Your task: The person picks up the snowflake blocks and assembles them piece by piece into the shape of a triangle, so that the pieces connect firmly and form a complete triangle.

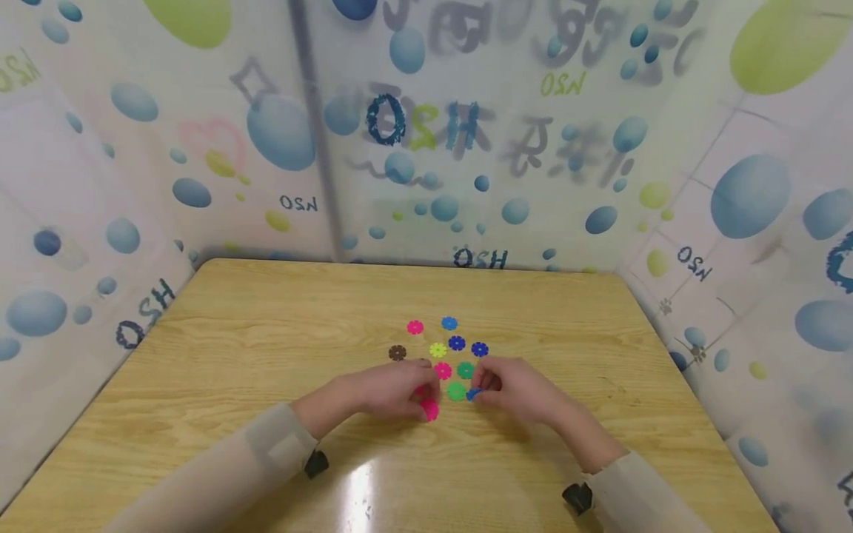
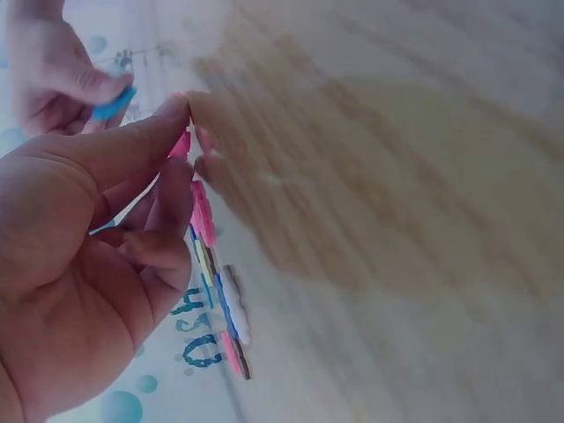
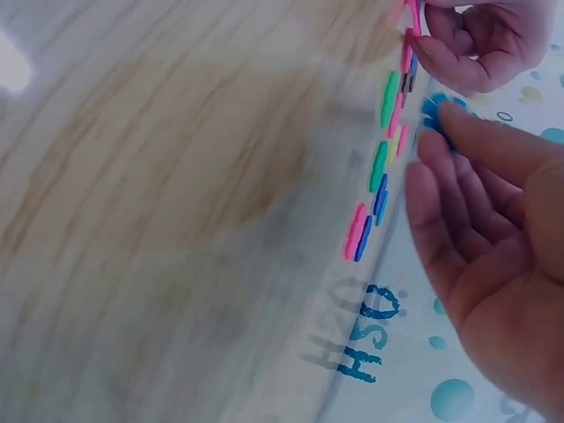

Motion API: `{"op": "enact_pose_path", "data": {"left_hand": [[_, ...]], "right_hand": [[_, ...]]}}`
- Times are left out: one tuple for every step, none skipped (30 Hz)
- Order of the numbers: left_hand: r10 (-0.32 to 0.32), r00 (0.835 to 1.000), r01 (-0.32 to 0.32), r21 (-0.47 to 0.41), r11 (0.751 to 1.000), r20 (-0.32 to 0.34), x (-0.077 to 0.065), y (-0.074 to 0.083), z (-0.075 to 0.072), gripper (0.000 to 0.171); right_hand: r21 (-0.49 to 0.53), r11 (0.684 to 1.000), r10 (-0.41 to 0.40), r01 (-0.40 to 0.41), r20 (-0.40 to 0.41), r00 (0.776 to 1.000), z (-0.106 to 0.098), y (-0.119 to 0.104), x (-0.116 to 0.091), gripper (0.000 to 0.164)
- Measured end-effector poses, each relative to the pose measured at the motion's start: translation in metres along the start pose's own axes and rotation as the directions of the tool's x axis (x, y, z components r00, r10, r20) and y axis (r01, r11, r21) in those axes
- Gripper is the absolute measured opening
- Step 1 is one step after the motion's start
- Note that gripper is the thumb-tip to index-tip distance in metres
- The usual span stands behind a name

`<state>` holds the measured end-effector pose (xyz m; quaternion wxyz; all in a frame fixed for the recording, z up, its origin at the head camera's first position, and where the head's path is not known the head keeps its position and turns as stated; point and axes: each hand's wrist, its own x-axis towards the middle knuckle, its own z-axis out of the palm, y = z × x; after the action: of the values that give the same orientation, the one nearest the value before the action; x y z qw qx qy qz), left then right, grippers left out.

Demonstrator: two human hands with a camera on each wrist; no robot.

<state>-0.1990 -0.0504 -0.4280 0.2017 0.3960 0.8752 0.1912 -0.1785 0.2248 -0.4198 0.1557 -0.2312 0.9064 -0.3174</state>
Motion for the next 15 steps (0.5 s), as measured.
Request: {"op": "enact_pose_path", "data": {"left_hand": [[0.004, 1.000, -0.004, -0.017, 1.000, 0.003, 0.000, 0.001, 0.000, 0.019], [0.010, 1.000, -0.009, -0.030, 1.000, 0.005, -0.001, 0.001, 0.000, 0.020], [0.016, 1.000, -0.016, -0.045, 0.999, 0.005, -0.002, 0.001, 0.000, 0.020], [0.028, 1.000, -0.028, -0.061, 0.998, -0.002, -0.003, 0.001, 0.000, 0.020], [0.040, 0.999, -0.041, -0.079, 0.996, -0.018, -0.004, 0.000, 0.000, 0.017], [0.038, 0.998, -0.042, -0.109, 0.993, -0.041, -0.006, -0.002, 0.000, 0.015], [0.029, 0.997, -0.040, -0.146, 0.989, -0.074, -0.008, -0.003, 0.000, 0.012], [0.010, 0.994, -0.033, -0.202, 0.979, -0.112, -0.011, -0.005, -0.001, 0.009], [-0.015, 0.988, -0.028, -0.278, 0.960, -0.151, -0.013, -0.007, -0.002, 0.008], [-0.051, 0.980, -0.022, -0.363, 0.931, -0.190, -0.016, -0.008, -0.003, 0.007], [-0.094, 0.970, -0.020, -0.453, 0.891, -0.226, -0.019, -0.009, -0.005, 0.008], [-0.146, 0.957, -0.013, -0.541, 0.841, -0.250, -0.022, -0.009, -0.008, 0.010], [-0.185, 0.946, -0.022, -0.620, 0.784, -0.267, -0.024, -0.008, -0.010, 0.013], [-0.221, 0.936, -0.031, -0.690, 0.723, -0.274, -0.026, -0.008, -0.012, 0.016], [-0.247, 0.930, -0.040, -0.740, 0.671, -0.273, -0.028, -0.007, -0.015, 0.020]], "right_hand": [[0.018, 1.000, 0.007, -0.007, -0.026, 1.000, 0.000, -0.001, 0.000, 0.009], [0.037, 0.999, 0.012, -0.010, -0.051, 0.999, -0.001, -0.003, 0.001, 0.007], [0.057, 0.998, 0.015, -0.011, -0.075, 0.997, -0.001, -0.005, 0.001, 0.006], [0.078, 0.997, 0.017, -0.009, -0.100, 0.995, -0.001, -0.006, 0.001, 0.004], [0.098, 0.995, 0.015, -0.003, -0.127, 0.992, -0.002, -0.007, 0.001, 0.003], [0.117, 0.993, 0.015, 0.003, -0.153, 0.988, -0.002, -0.008, 0.001, 0.003], [0.139, 0.990, 0.016, 0.009, -0.179, 0.984, -0.002, -0.009, 0.001, 0.004], [0.168, 0.986, 0.013, 0.022, -0.205, 0.979, -0.002, -0.010, 0.001, 0.006], [0.194, 0.980, 0.011, 0.035, -0.231, 0.973, -0.002, -0.011, 0.001, 0.007], [0.217, 0.975, 0.005, 0.053, -0.258, 0.966, -0.002, -0.013, 0.001, 0.008], [0.236, 0.969, 0.001, 0.068, -0.282, 0.960, -0.002, -0.014, 0.001, 0.009], [0.253, 0.964, -0.006, 0.086, -0.300, 0.954, -0.002, -0.016, 0.001, 0.011], [0.267, 0.958, -0.012, 0.102, -0.318, 0.948, -0.002, -0.019, 0.002, 0.012], [0.283, 0.952, -0.019, 0.119, -0.333, 0.943, -0.002, -0.022, 0.002, 0.013], [0.291, 0.948, -0.023, 0.131, -0.345, 0.938, -0.002, -0.025, 0.002, 0.014]]}}
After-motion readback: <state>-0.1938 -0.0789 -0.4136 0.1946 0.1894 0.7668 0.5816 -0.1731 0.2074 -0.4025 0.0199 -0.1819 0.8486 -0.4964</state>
